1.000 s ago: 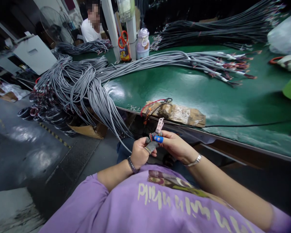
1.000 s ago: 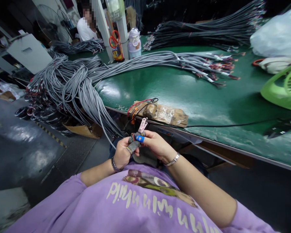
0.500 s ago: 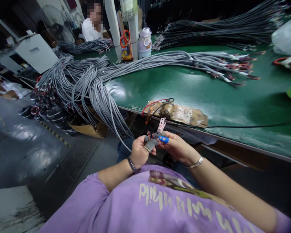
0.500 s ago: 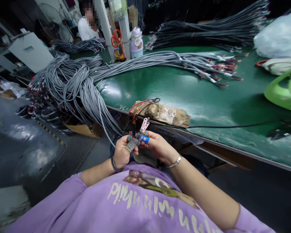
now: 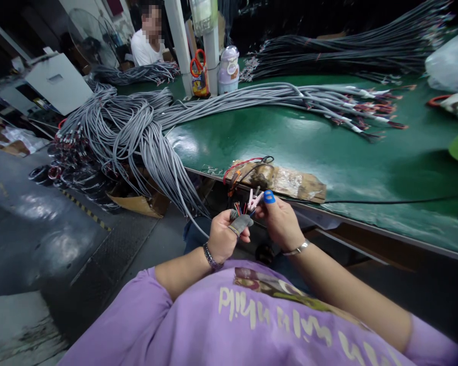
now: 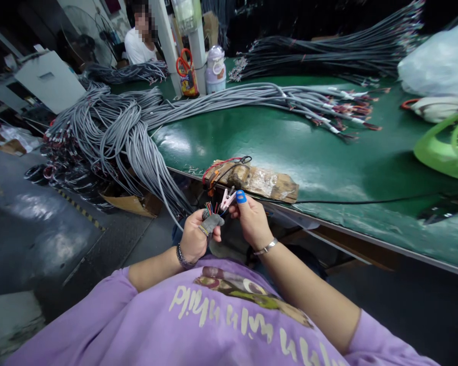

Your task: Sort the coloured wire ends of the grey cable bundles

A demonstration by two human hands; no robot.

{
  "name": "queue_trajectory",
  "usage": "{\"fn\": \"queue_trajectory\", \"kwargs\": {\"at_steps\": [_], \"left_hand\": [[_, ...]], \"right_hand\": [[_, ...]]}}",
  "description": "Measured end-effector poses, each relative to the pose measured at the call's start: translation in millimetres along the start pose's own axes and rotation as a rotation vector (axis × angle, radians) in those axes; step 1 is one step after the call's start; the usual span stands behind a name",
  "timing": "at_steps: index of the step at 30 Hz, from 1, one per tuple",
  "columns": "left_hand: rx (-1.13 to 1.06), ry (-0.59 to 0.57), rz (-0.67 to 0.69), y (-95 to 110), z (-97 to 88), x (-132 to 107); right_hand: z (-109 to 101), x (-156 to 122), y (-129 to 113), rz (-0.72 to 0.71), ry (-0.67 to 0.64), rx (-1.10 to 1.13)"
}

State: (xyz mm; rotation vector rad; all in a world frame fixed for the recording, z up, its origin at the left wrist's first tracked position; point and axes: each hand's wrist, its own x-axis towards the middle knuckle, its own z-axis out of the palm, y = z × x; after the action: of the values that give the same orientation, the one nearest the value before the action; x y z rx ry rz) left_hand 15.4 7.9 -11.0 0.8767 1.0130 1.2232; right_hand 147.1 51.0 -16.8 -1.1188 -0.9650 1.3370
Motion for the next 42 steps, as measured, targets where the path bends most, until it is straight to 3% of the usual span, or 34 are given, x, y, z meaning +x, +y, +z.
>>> {"fn": "queue_trajectory", "kwargs": {"at_steps": [4, 6, 10, 19, 30, 37, 42], "left_hand": [[0.008, 0.001, -0.004, -2, -0.5, 2], [0.01, -0.001, -0.005, -4, -0.8, 3], [0.016, -0.014, -0.005, -7, -1.2, 3], [0.053, -0.028, -0.029, -10, -2.5, 2], [0.069, -0.032, -0.029, -15, -13.4, -5], [0.063, -0.036, -0.036, -14, -14.8, -5], [0.121, -0.048, -0.026, -15, -15.7, -5]], "right_hand": [[4, 6, 2, 0.222, -0.164, 0.27], [7, 9, 1, 0.301, -0.173, 0.387], [11, 10, 0, 0.309, -0.126, 0.466], [15, 8, 2, 0.232, -0.074, 0.418], [9, 0, 3, 0.293, -0.218, 0.416], [-5, -11, -3, 0.371, -0.442, 0.307], [-4, -18, 0, 0.29, -0.368, 0.175]]}}
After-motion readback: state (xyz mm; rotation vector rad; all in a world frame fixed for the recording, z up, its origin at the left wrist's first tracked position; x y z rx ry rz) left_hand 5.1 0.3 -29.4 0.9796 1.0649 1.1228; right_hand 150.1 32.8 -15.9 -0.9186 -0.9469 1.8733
